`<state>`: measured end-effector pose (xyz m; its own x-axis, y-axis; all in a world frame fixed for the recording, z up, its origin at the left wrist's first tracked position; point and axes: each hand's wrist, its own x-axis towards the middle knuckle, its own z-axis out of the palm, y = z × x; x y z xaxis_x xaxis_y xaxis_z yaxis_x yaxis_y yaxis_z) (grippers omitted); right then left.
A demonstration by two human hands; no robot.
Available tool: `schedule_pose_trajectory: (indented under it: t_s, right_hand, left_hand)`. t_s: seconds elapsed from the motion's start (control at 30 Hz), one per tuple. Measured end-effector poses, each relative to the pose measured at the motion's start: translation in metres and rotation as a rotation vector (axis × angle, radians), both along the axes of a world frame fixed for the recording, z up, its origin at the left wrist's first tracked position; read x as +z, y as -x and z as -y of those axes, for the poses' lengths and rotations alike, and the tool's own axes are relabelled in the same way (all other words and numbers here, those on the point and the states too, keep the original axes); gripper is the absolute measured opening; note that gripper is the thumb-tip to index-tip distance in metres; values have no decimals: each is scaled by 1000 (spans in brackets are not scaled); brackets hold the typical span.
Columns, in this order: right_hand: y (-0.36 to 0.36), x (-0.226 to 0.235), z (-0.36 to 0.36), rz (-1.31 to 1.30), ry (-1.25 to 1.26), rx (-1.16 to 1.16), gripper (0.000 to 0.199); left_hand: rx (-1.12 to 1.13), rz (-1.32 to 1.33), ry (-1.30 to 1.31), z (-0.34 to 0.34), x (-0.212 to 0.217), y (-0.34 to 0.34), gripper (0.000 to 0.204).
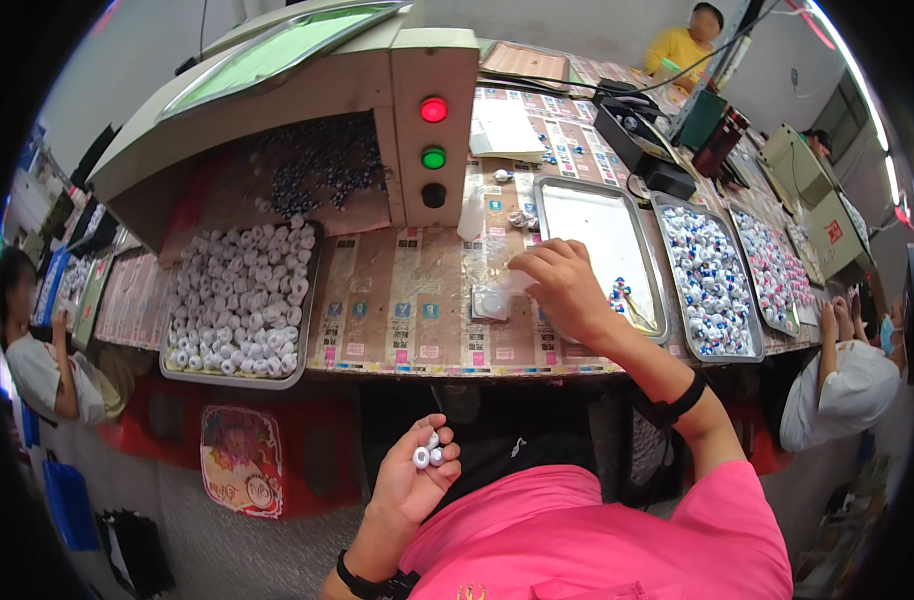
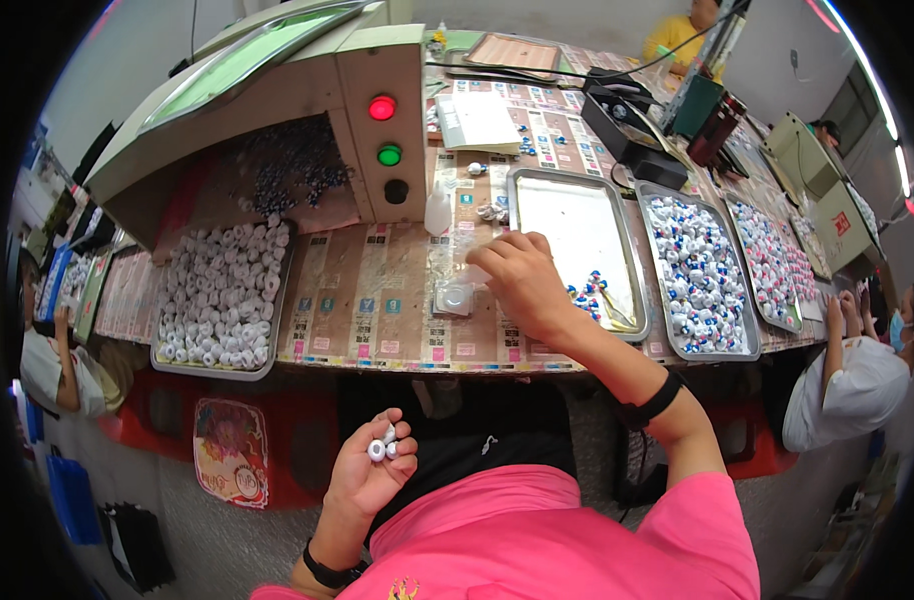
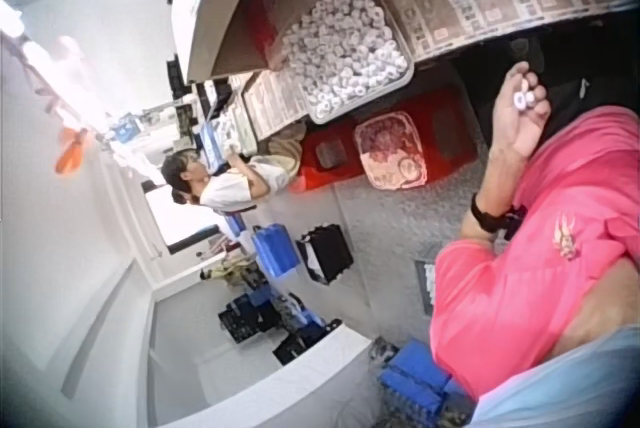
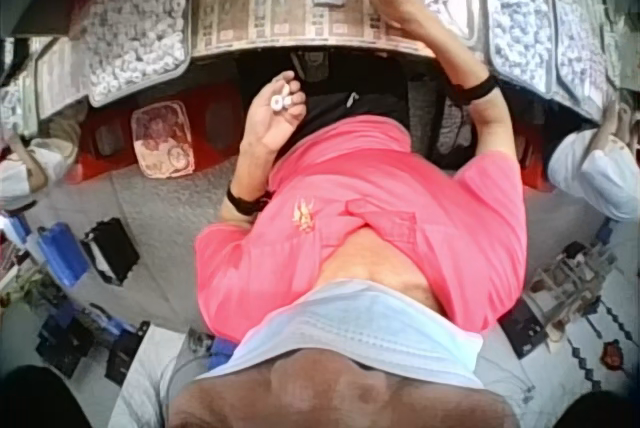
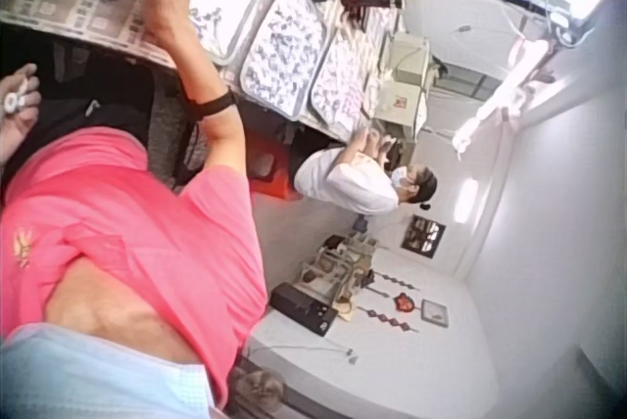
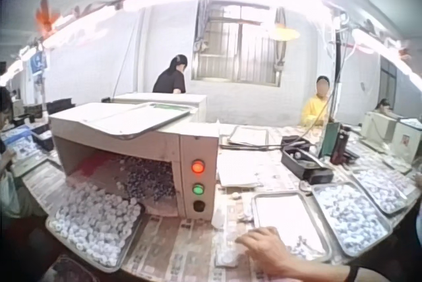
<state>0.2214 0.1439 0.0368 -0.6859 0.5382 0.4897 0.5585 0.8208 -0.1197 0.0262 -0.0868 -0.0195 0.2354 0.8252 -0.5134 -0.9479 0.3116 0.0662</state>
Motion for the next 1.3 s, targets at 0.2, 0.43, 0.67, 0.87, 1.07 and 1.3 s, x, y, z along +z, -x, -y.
schedule_pose_trajectory:
  t_s: [0.2,0.43,0.67,0.87,1.07,1.3]
  right_hand:
    - [22,-11,-24,-231,406,-129,36]
    - [30,-18,-41,-394,644,-216,48]
    - [-36,-21,-54,-217,231,-332,20]
    - [-67,-34,-56,-135,472,-314,17]
    - [-70,-34,-46,-117,313,-337,16]
    - [-49,-11,-3,-491,763,-189,16]
  left_hand:
    - [-14,-2,3,-2,1,-4,16]
    - [29,22,13,0,0,-1,19]
    - [77,36,-38,-5,14,-7,36]
    - [-24,12,-89,-14,16,-14,33]
    - [-16,100,-268,-26,16,-13,31]
    - [30,-32,-326,-38,20,-13,37]
